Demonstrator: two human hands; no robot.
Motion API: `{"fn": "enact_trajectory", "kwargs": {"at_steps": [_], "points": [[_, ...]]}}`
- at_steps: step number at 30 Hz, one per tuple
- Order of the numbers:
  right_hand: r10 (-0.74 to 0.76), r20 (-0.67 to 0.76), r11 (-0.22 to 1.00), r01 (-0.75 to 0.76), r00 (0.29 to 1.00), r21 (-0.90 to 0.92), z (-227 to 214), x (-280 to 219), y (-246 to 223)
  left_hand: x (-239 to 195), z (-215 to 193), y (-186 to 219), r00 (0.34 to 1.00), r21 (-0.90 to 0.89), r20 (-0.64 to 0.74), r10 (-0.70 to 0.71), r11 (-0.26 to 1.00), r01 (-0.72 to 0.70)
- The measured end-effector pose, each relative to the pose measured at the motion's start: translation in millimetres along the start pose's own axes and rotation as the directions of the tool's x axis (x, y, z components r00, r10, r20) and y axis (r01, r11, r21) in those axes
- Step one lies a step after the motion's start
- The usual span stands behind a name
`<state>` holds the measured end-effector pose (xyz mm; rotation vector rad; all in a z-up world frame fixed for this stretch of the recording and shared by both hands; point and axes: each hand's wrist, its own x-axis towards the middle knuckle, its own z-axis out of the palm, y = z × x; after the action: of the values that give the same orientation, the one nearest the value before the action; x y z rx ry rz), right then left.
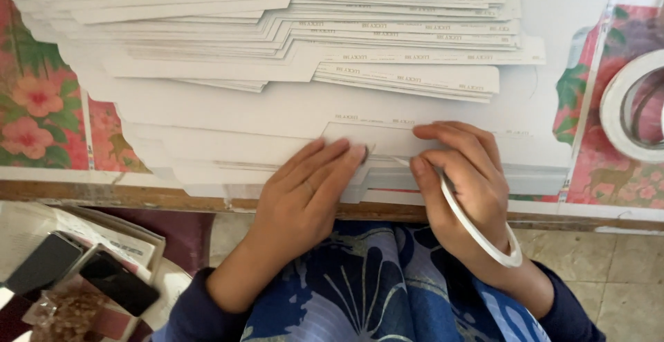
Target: The person repeatedly applies a strip of white tape to the edge of a stack of white paper sheets on a table. They smooth the tape with their fingers, then move to the next sheet and repeat the process. The camera remains in a fixed overhead position throughout.
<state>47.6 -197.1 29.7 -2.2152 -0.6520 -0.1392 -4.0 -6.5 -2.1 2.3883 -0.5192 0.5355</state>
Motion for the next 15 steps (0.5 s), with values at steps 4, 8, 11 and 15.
{"fn": "enact_trajectory", "kwargs": {"at_steps": [4,8,11,15], "points": [[-0.034,-0.003,0.999,0.034,0.999,-0.035,7.6,5.8,1.0,3.3,-6.3,-0.5,0.993,0.033,0.083,0.087,0.995,-0.09],[-0.112,-0.012,0.986,0.11,0.994,-0.128,-3.6,-7.4,11.4,2.4,2.5,-0.6,0.983,0.128,0.171,0.072,0.987,-0.095],[-0.019,-0.078,0.966,-0.001,0.997,-0.258,-37.2,-40.2,34.0,2.5,4.1,0.6,0.981,0.187,0.188,0.049,0.979,-0.085],[-0.065,-0.313,0.91,-0.073,0.948,-0.409,-66.7,-56.0,71.4,7.9,5.8,2.9,0.983,0.195,0.168,0.077,0.975,-0.109]]}}
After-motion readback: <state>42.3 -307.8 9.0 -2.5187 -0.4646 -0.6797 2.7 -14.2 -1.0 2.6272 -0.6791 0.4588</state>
